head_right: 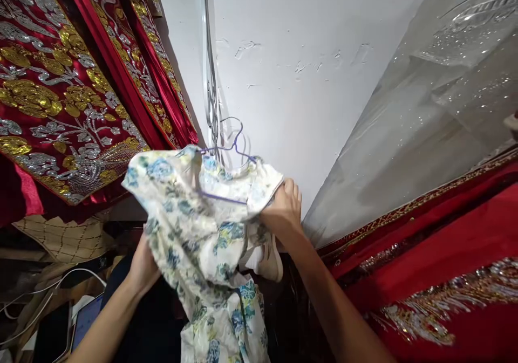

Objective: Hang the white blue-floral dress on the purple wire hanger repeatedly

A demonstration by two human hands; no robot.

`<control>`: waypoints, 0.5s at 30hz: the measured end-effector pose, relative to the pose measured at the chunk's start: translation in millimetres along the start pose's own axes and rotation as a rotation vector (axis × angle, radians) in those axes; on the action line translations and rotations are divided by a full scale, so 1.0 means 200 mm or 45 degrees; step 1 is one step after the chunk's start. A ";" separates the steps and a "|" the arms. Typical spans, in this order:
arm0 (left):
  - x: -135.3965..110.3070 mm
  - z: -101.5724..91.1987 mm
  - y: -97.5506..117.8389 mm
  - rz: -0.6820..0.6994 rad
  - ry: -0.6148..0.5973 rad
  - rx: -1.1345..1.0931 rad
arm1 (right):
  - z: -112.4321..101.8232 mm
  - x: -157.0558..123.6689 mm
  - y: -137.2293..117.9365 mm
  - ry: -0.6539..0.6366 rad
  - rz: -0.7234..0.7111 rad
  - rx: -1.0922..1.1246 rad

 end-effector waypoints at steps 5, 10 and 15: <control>-0.01 -0.14 -0.18 0.028 0.273 0.017 | 0.02 0.12 -0.26 -0.070 -0.232 -0.037; -0.12 -0.28 -0.35 0.009 0.620 0.084 | 0.05 -0.09 -0.30 -0.097 -0.273 0.169; -0.24 -0.37 -0.58 -0.229 0.679 0.096 | 0.09 -0.37 -0.28 -0.169 -0.125 0.550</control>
Point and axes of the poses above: each hand's wrist, its own x-axis towards the middle knuckle, its own z-axis out of the palm, y = z × x, the point moved 10 cm from there along x, towards the middle knuckle, and after that the axes turned 2 degrees about y, right-handed, at the moved point
